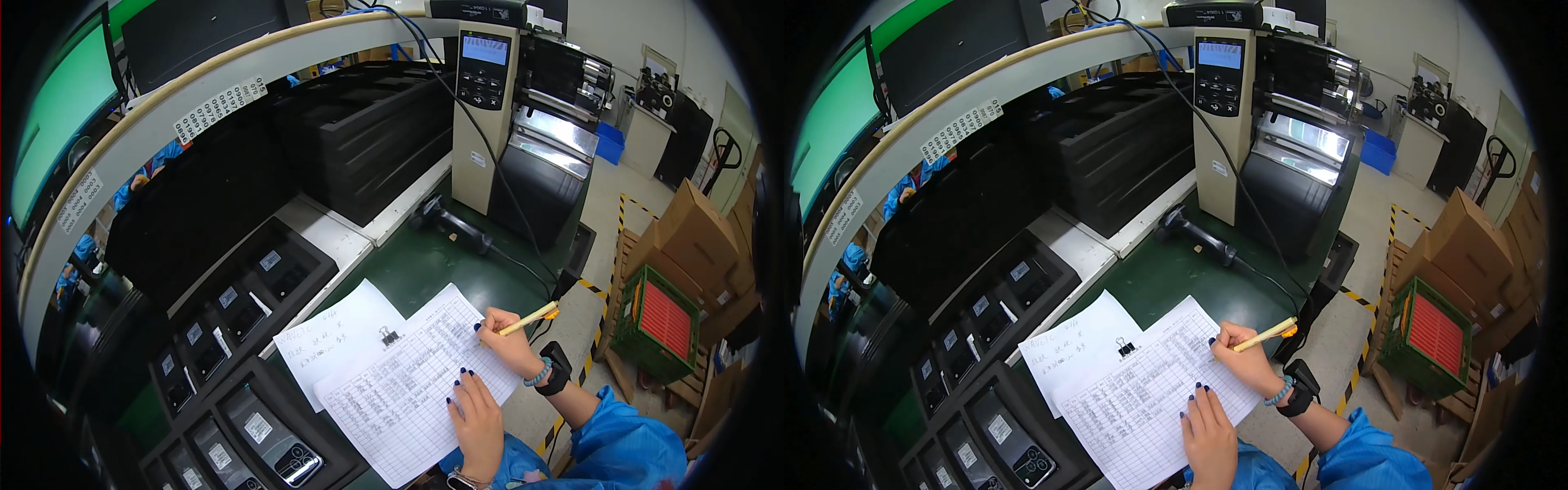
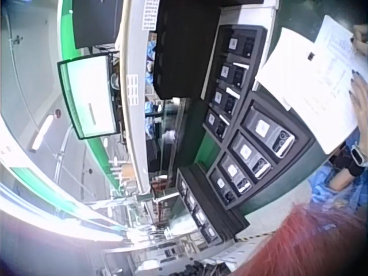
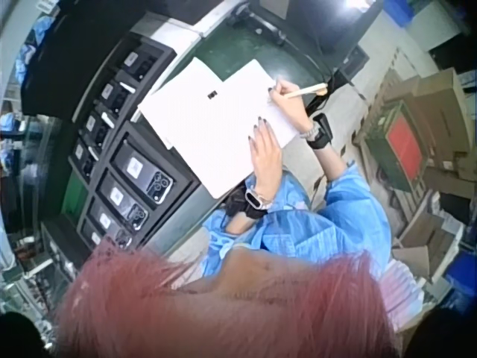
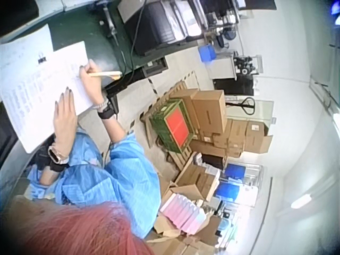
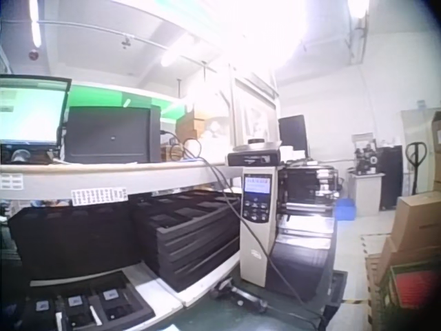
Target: The recorder is scanning mobile devices, checking documents, and logging information on a datasheet at a production workstation.
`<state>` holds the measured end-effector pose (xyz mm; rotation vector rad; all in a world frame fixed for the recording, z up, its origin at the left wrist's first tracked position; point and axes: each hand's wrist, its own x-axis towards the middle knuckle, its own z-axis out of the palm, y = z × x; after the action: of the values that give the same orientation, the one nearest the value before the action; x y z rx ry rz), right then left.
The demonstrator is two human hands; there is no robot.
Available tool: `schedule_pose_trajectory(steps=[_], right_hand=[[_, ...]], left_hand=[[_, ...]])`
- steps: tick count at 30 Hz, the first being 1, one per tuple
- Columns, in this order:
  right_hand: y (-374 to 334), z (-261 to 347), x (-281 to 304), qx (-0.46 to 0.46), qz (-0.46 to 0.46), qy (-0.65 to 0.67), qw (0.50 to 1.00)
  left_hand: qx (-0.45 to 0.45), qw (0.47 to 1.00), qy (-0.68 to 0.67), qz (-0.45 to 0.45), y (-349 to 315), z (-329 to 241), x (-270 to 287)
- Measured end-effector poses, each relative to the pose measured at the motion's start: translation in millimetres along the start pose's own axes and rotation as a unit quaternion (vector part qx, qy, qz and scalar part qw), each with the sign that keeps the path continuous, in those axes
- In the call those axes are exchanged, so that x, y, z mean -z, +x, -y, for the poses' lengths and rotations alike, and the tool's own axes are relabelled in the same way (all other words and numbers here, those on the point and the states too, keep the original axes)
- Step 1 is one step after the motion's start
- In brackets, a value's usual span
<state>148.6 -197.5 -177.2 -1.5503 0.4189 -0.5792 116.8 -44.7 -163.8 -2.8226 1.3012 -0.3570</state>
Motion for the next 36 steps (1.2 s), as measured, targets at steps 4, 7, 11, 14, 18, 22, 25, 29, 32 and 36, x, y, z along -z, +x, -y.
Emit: schedule_pose_trajectory(steps=[4, 7, 11, 14, 18, 22, 25, 29, 32, 36], right_hand=[[-3.8, 8.6, 1.5, -0.018, 0.016, 0.022, 0.999], [-7.9, 29.2, 7.6, -0.034, 0.035, 0.032, 0.998], [-6.9, 59.9, 22.0, -0.051, 0.073, 0.03, 0.996], [1.9, 64.2, 30.5, 0.017, 0.151, -0.036, 0.988], [24.5, 66.1, 17.2, 0.112, 0.322, -0.153, 0.928], [38.6, 38.5, -7.2, 0.284, 0.45, -0.318, 0.785], [49.6, 24.7, -21.5, 0.189, 0.448, -0.372, 0.79], [65.8, 20.5, -21.7, 0.189, 0.424, -0.357, 0.811], [75.7, 13.4, -19.8, 0.193, 0.423, -0.351, 0.813], [86.0, 8.3, -23.1, 0.143, 0.426, -0.317, 0.835]], left_hand=[[0.004, 0.999, -0.042, -0.028, -3.7, 2.2, -2.2], [0.009, 0.995, -0.093, -0.045, -11.4, 1.9, 8.3], [-0.001, 0.99, -0.134, -0.047, -22.7, -5.1, 22.2], [-0.012, 0.988, -0.141, -0.055, -29.1, -12.3, 26.7], [-0.015, 0.984, -0.177, 0.024, -47.8, -25.7, 24.9], [-0.03, 0.985, -0.167, 0.028, -59.1, -30.7, 35.1], [-0.044, 0.986, -0.157, 0.03, -63.0, -32.1, 34.0], [-0.039, 0.987, -0.149, 0.036, -63.3, -33.3, 32.6], [-0.034, 0.987, -0.151, 0.041, -59.4, -32.5, 31.4], [-0.039, 0.992, -0.116, -0.029, -48.5, -27.5, 20.0]])
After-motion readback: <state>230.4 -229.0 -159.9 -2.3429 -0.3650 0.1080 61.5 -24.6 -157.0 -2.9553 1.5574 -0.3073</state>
